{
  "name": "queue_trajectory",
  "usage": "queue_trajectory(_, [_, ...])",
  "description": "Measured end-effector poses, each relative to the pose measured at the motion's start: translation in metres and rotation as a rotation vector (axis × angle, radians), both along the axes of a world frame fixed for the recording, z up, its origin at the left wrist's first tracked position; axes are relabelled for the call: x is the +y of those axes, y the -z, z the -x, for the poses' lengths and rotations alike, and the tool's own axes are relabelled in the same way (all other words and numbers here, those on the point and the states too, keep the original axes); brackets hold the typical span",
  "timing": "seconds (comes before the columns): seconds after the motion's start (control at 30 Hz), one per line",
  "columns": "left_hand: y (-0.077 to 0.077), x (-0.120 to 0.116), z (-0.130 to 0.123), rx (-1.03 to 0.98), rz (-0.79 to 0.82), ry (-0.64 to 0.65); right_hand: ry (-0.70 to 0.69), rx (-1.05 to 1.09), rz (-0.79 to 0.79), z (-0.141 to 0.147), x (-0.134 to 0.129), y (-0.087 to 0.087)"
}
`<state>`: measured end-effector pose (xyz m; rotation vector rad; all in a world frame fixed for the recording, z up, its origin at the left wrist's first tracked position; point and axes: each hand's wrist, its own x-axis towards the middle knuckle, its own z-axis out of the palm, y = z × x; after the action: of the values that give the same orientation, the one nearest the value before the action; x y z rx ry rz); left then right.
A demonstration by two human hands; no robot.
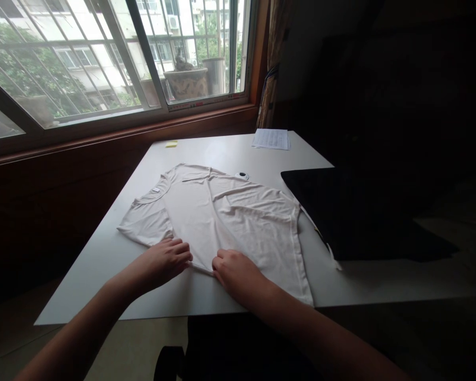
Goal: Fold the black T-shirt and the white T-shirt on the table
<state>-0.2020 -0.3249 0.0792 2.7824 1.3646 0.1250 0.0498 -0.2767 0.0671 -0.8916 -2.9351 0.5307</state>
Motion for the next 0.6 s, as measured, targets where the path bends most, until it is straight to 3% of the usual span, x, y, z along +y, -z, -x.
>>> queue_trajectory(0.33, [0.006, 0.012, -0.025, 0.210, 0.037, 0.018, 0.077, -0.179, 0.042, 0.013, -0.008, -0.022])
queue_trajectory(0.6, [0.006, 0.009, -0.032, 0.213, 0.007, -0.031, 0.095, -0.144, -0.031, 0.011, -0.014, -0.017])
